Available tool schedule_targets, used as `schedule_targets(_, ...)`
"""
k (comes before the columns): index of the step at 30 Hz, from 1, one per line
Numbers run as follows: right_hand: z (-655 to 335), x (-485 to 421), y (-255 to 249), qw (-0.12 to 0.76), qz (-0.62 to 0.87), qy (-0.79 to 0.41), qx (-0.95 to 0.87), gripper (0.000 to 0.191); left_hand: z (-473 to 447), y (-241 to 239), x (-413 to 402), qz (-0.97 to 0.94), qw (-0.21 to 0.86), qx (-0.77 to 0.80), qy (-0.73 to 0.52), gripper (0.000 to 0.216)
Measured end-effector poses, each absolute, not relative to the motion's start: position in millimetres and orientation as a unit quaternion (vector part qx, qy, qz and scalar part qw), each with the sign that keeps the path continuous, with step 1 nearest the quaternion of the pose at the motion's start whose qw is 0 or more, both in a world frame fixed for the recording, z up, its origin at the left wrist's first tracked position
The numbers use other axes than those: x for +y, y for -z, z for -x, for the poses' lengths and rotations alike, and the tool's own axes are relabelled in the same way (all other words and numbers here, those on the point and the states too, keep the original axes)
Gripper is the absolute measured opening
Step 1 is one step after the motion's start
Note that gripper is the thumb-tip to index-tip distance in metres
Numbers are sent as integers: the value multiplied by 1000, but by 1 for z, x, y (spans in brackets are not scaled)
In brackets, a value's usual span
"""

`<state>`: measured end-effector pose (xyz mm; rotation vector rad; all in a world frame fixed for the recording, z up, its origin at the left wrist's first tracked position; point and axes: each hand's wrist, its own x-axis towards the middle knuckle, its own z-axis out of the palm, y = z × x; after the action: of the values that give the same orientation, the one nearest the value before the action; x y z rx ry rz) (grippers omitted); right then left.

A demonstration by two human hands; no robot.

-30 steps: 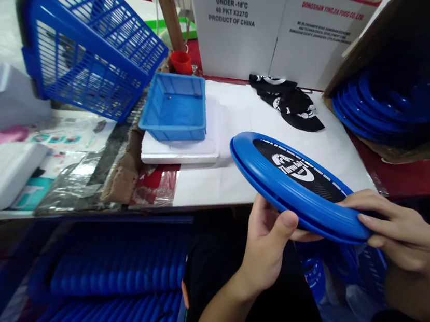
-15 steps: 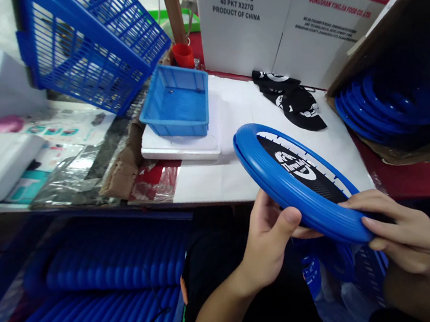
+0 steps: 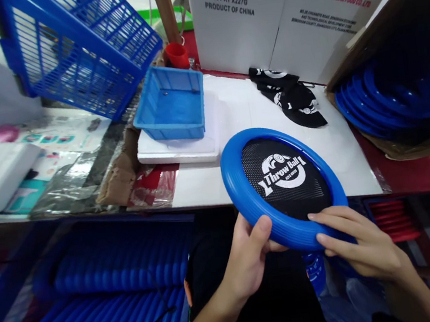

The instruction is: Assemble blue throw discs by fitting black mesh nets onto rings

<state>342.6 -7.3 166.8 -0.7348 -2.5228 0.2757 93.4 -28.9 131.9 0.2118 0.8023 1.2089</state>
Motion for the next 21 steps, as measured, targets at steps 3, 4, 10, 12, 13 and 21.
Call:
schedule_targets(3, -333, -15, -139, 253, 256, -78, -930, 34, -91, -118, -36, -68, 705, 456, -538, 62)
schedule_targets(4, -330, -17, -131, 259, 253, -72, -929, 32, -91, -114, -37, -67, 693, 481, -533, 60)
schedule_targets(10, -314, -36, -89, 284, 282, -37, -916, 32, -92, -87, -37, -64, 646, 540, -536, 55)
schedule_targets(12, -311, -46, -78, 292, 307, -35, -905, 32, -93, -78, -39, -43, 645, 546, -533, 52)
schedule_targets(13, -310, -51, -72, 301, 326, -38, -895, 32, -93, -74, -40, -33, 644, 548, -532, 50)
schedule_targets(21, -304, -62, -22, 625, 639, -297, -337, 32, -82, -33, -54, -12, 635, 586, -503, 44)
